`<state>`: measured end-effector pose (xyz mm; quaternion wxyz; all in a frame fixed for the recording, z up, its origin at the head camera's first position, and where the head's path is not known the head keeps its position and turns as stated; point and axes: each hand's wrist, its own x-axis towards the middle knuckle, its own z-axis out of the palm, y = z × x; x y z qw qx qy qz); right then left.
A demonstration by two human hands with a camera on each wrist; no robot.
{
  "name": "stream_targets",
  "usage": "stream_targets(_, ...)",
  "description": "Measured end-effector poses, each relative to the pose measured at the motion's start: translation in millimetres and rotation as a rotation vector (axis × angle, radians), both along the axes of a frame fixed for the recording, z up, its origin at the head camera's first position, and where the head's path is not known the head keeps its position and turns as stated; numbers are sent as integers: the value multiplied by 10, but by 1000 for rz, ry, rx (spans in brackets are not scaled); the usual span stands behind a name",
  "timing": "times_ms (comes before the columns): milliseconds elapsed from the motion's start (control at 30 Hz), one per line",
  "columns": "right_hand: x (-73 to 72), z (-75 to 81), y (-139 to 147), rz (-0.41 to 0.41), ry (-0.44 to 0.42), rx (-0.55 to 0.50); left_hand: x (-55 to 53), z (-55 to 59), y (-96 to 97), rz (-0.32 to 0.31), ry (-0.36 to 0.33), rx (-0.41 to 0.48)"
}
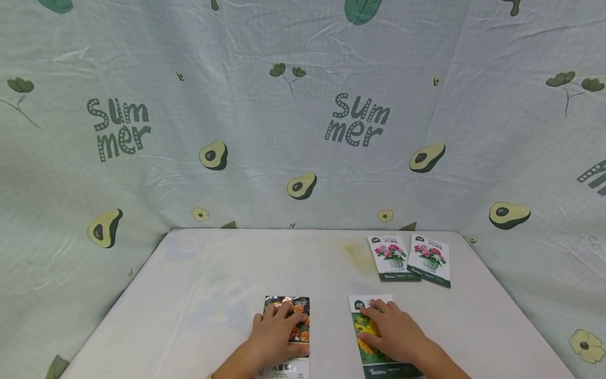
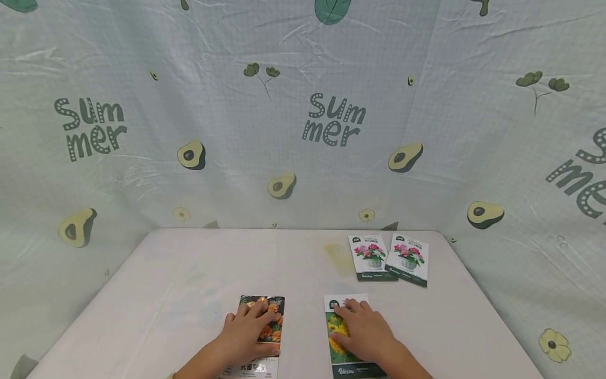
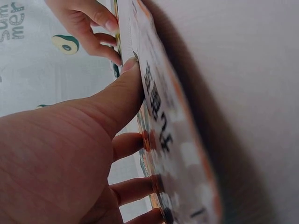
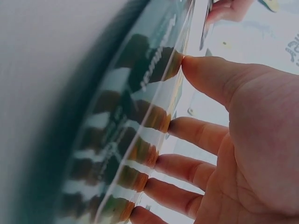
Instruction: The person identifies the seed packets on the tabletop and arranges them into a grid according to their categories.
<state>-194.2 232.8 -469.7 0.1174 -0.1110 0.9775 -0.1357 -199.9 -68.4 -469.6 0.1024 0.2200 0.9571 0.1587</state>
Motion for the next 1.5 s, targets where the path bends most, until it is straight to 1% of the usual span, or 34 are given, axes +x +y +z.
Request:
stream_targets(133,-4,-18,-24,9,9,2,2,-10,-8,-2,6,4)
stream_targets(367,12,-17,-71,44,33,1,-10,-36,-27,1,-9,19)
stream_targets(600,-7,-24,-146,29,20,11,-15,-43,-31,-1,-2,19)
stream_targets(933,-18,-31,-239,44,48,24,-22,-57,-21,9,24,15)
stream_targets(1267,-25,-29,-346,27,49,48,-7,-26,3,20,36,21)
stream_targets(1500,-36,-28,-385,34,46,54,-12,-35,19,35,30,22)
